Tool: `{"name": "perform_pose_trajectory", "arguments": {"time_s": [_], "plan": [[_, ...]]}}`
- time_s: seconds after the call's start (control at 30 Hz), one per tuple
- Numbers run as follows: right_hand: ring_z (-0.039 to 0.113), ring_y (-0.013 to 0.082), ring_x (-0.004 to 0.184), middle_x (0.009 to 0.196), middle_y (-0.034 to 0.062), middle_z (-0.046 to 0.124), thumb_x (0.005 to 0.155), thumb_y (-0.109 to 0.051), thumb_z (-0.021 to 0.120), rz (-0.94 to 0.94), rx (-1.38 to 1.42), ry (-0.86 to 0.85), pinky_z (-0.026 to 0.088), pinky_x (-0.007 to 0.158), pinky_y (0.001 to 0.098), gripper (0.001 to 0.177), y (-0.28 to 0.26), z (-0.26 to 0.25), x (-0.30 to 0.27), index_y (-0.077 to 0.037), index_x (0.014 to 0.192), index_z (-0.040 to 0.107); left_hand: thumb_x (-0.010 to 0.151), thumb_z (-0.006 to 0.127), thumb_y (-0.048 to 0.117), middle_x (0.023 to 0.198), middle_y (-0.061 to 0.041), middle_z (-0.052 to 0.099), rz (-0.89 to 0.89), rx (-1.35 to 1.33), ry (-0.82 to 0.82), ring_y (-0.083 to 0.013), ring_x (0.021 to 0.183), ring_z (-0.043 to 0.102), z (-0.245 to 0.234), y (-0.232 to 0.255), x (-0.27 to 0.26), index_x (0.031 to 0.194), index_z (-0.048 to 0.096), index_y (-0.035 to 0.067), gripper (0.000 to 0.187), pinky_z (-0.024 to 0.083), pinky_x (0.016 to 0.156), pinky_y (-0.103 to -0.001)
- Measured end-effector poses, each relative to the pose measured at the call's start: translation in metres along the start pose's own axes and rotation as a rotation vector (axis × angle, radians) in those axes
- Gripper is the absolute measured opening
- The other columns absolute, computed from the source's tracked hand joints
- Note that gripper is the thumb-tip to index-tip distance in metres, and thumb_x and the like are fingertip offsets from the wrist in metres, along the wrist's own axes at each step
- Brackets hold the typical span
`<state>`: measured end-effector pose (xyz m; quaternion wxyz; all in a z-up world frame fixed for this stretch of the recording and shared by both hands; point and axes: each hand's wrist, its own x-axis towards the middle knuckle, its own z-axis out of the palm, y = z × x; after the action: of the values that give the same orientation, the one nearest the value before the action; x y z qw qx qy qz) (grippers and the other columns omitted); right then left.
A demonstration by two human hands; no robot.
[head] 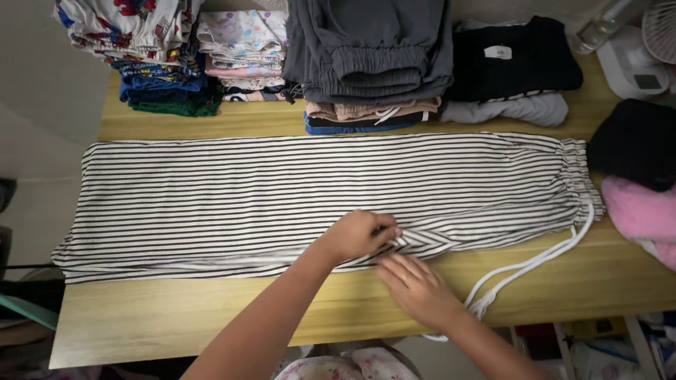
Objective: The person folds a pair of striped pants, then picks up multiple items of clothing from a bed and hangs them on hangers.
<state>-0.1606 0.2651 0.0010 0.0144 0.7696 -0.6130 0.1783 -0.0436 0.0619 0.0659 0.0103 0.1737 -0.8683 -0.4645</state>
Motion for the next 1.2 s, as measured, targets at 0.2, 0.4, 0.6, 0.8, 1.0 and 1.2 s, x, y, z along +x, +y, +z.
{"name": "perform_pose_trajectory", "arguments": {"time_s": [0.2, 0.4, 0.6, 0.8, 1.0, 1.2], "plan": [[0.059, 0.0222, 0.105, 0.100, 0.0040, 0.067, 0.095, -0.014, 0.055, 0.382, -0.393, -0.441, 0.044, 0.094, 0.0389, 0.024, 0.007, 0.006, 0.024, -0.012, 0.115, 0.067, 0.099, 0.060, 0.035, 0.088, -0.012, 0.074, 0.148, 0.063, 0.116, -0.0351, 0.081, 0.070, 0.006, -0.002, 0.002, 0.101, 0.073, 0.012, 0.026, 0.054, 0.074, -0.045], [0.055, 0.0220, 0.106, 0.097, 0.0036, 0.068, 0.090, -0.022, 0.057, 0.341, -0.668, -0.519, 0.042, 0.093, 0.0386, 0.020, -0.003, -0.008, 0.038, -0.011, 0.099, 0.071, 0.102, 0.054, 0.038, 0.120, -0.007, 0.070, 0.199, 0.083, 0.049, -0.0312, 0.116, 0.063, 0.012, -0.021, -0.010, 0.118, 0.067, 0.019, 0.028, 0.048, 0.096, -0.058], [0.057, 0.0255, 0.113, 0.111, 0.0088, 0.069, 0.075, -0.022, 0.062, 0.204, -0.718, -0.407, 0.043, 0.098, 0.0417, 0.031, -0.046, -0.043, 0.011, -0.009, 0.102, 0.068, 0.102, 0.032, 0.058, 0.169, 0.007, 0.019, -0.168, 0.422, -0.211, -0.0329, 0.157, 0.005, 0.012, -0.036, -0.034, 0.150, 0.038, 0.051, 0.049, -0.001, 0.110, -0.086], [0.058, 0.0249, 0.110, 0.108, 0.0040, 0.066, 0.085, -0.014, 0.063, 0.320, -0.510, -0.404, 0.045, 0.097, 0.0407, 0.028, -0.038, -0.036, -0.045, -0.009, 0.112, 0.064, 0.097, 0.031, 0.068, 0.171, 0.011, 0.000, -0.150, 0.695, -0.213, -0.0321, 0.157, -0.008, 0.025, -0.039, -0.049, 0.156, 0.014, 0.057, 0.062, -0.002, 0.112, -0.083], [0.058, 0.0281, 0.120, 0.120, 0.0094, 0.066, 0.082, -0.017, 0.063, 0.198, -0.423, -0.108, 0.044, 0.098, 0.0448, 0.038, -0.035, -0.043, -0.040, -0.007, 0.118, 0.063, 0.097, 0.026, 0.069, 0.171, 0.012, -0.004, -0.162, 0.748, -0.223, -0.0315, 0.157, -0.010, 0.023, -0.032, -0.051, 0.156, 0.008, 0.057, 0.064, -0.003, 0.112, -0.083], [0.054, 0.0236, 0.131, 0.124, 0.0048, 0.068, 0.087, -0.016, 0.062, 0.316, -0.216, -0.216, 0.037, 0.114, 0.0464, 0.032, 0.000, -0.027, -0.032, -0.014, 0.119, 0.064, 0.096, 0.022, 0.071, 0.171, 0.011, -0.007, -0.178, 0.774, -0.281, -0.0322, 0.157, -0.011, 0.019, -0.025, -0.054, 0.158, 0.005, 0.055, 0.067, -0.003, 0.113, -0.081]]}}
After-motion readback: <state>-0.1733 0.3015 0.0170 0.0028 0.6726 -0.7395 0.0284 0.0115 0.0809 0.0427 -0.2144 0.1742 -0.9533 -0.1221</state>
